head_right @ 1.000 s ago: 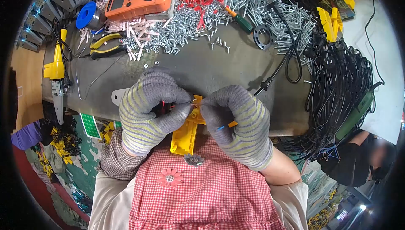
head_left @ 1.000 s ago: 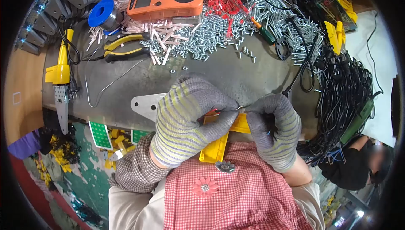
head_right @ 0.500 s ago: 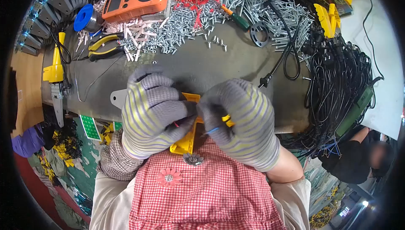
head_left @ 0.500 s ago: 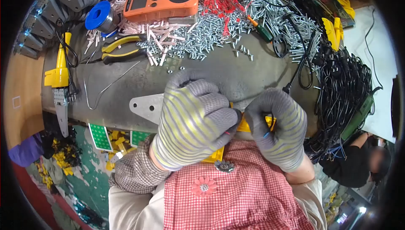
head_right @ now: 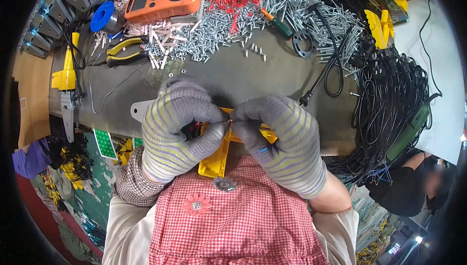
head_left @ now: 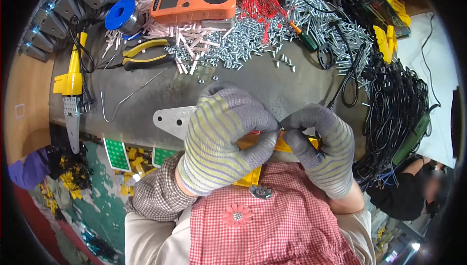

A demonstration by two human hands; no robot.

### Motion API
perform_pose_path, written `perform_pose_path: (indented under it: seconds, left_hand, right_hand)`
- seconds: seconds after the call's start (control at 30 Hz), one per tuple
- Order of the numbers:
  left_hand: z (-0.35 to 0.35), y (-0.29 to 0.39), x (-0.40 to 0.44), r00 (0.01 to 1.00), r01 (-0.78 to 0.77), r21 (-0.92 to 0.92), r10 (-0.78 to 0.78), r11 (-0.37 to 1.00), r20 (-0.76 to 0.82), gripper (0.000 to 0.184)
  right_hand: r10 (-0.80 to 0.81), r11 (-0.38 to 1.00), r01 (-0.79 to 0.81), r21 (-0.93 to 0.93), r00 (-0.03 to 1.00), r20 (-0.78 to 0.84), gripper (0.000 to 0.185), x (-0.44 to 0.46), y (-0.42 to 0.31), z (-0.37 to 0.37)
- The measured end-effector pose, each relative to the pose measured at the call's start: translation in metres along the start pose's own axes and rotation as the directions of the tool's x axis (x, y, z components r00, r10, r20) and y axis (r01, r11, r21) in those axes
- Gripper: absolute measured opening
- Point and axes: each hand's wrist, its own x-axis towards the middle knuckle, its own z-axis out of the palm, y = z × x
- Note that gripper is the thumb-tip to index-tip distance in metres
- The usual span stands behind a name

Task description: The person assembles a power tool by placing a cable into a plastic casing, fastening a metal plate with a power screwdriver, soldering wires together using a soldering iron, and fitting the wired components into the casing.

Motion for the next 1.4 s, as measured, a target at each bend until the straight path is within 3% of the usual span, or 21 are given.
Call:
perform_pose_path:
  seconds: [0.07, 0.1, 0.2, 0.23, 0.27, 0.33, 0.4, 0.43, 0.53, 0.63, 0.7, 0.77, 0.87, 1.0, 1.03, 1.1, 1.2, 1.23, 1.27, 1.3, 1.4]
  left_hand:
    - [-0.005, 0.0, 0.005, 0.998, -0.051, 0.064, 0.048, 0.997, 0.047, 0.011]
    - [-0.008, 0.001, 0.007, 0.995, -0.074, 0.096, 0.067, 0.993, 0.07, 0.011]
    - [-0.027, -0.003, 0.02, 0.768, 0.513, -0.238, -0.317, 0.825, 0.557, 0.013]
    - [-0.027, -0.006, 0.02, 0.715, 0.581, -0.264, -0.328, 0.77, 0.618, 0.013]
    - [-0.024, -0.007, 0.016, 0.797, 0.482, -0.247, -0.303, 0.841, 0.523, 0.014]
    - [-0.016, -0.003, 0.006, 0.92, 0.278, -0.182, -0.206, 0.943, 0.333, 0.015]
    - [-0.012, -0.003, 0.003, 0.97, 0.071, -0.003, -0.069, 0.997, 0.234, 0.015]
    - [-0.009, -0.003, -0.001, 0.98, 0.009, 0.032, -0.015, 0.999, 0.197, 0.015]
    - [-0.005, -0.001, -0.001, 0.986, -0.003, 0.022, -0.001, 1.0, 0.165, 0.012]
    - [-0.002, -0.005, -0.003, 0.971, 0.161, -0.202, -0.119, 0.966, 0.206, 0.011]
    - [-0.007, -0.006, -0.003, 0.977, 0.12, -0.143, -0.091, 0.982, 0.195, 0.011]
    - [-0.008, -0.006, -0.003, 0.98, 0.087, -0.096, -0.068, 0.992, 0.188, 0.012]
    - [-0.004, -0.005, -0.004, 0.985, 0.053, -0.062, -0.041, 0.997, 0.169, 0.014]
    - [-0.006, -0.001, -0.002, 0.978, 0.102, -0.102, -0.081, 0.99, 0.191, 0.015]
    - [-0.009, 0.001, -0.001, 0.973, 0.121, -0.124, -0.093, 0.985, 0.213, 0.015]
    - [-0.012, -0.003, -0.007, 0.983, 0.161, -0.182, -0.141, 0.97, 0.117, 0.015]
    - [-0.016, -0.009, -0.016, 0.984, 0.176, -0.216, -0.167, 0.96, 0.059, 0.019]
    - [-0.015, -0.01, -0.016, 0.984, 0.173, -0.189, -0.164, 0.967, 0.064, 0.019]
    - [-0.015, -0.01, -0.014, 0.985, 0.169, -0.16, -0.16, 0.973, 0.066, 0.02]
    - [-0.013, 0.007, -0.011, 0.865, 0.499, -0.311, -0.485, 0.808, 0.129, 0.019]
    - [-0.007, 0.015, -0.006, 0.862, 0.503, -0.28, -0.498, 0.818, 0.093, 0.017]
  right_hand:
    - [0.045, 0.999, -0.045, 0.007, 0.996, 0.074, 0.013, 0.002, -0.002, -0.003]
    - [-0.117, 0.977, 0.14, -0.158, 0.982, 0.148, 0.014, 0.002, 0.004, -0.003]
    - [-0.496, 0.702, 0.615, -0.36, 0.784, 0.373, 0.019, 0.006, 0.016, -0.003]
    - [-0.605, 0.63, 0.708, -0.319, 0.705, 0.37, 0.022, 0.013, 0.009, -0.008]
    - [-0.7, 0.549, 0.787, -0.282, 0.617, 0.36, 0.024, 0.016, 0.006, -0.011]
    - [-0.359, 0.92, 0.379, -0.1, 0.917, 0.176, 0.022, 0.005, 0.023, 0.003]
    - [-0.063, 0.998, 0.062, 0.008, 0.993, 0.096, 0.02, 0.005, 0.009, -0.003]
    - [0.129, 0.977, -0.157, 0.143, 0.973, 0.19, 0.016, 0.008, 0.0, -0.007]
    - [-0.11, 0.994, 0.109, 0.019, 0.986, 0.127, 0.014, 0.009, 0.008, -0.003]
    - [-0.625, 0.665, 0.642, -0.381, 0.758, 0.188, 0.013, 0.01, 0.007, -0.01]
    - [-0.319, 0.938, 0.326, -0.119, 0.945, 0.074, 0.014, 0.007, 0.009, -0.007]
    - [0.137, 0.967, -0.166, 0.195, 0.978, 0.156, 0.015, 0.005, 0.0, -0.008]
    - [-0.007, 1.0, 0.007, 0.0, 0.996, 0.084, 0.016, 0.001, 0.006, -0.001]
    - [-0.407, 0.889, 0.407, -0.208, 0.912, 0.046, 0.017, -0.003, 0.015, 0.002]
    - [-0.302, 0.93, 0.33, -0.164, 0.938, 0.171, 0.016, 0.001, 0.01, -0.01]
    - [-0.17, 0.979, 0.149, 0.14, 0.974, 0.153, 0.011, 0.005, 0.032, -0.027]
    - [0.1, 0.851, -0.162, 0.5, 0.984, 0.148, 0.005, 0.009, 0.031, -0.033]
    - [0.134, 0.844, -0.2, 0.498, 0.977, 0.165, 0.004, 0.016, 0.029, -0.032]
    - [0.078, 0.955, -0.147, 0.257, 0.963, 0.259, 0.006, 0.029, 0.029, -0.034]
    - [0.021, 0.999, -0.029, 0.018, 0.936, 0.351, 0.007, 0.041, 0.029, -0.036]
    - [-0.173, 0.976, 0.216, -0.041, 0.871, 0.459, 0.008, 0.036, 0.041, -0.022]
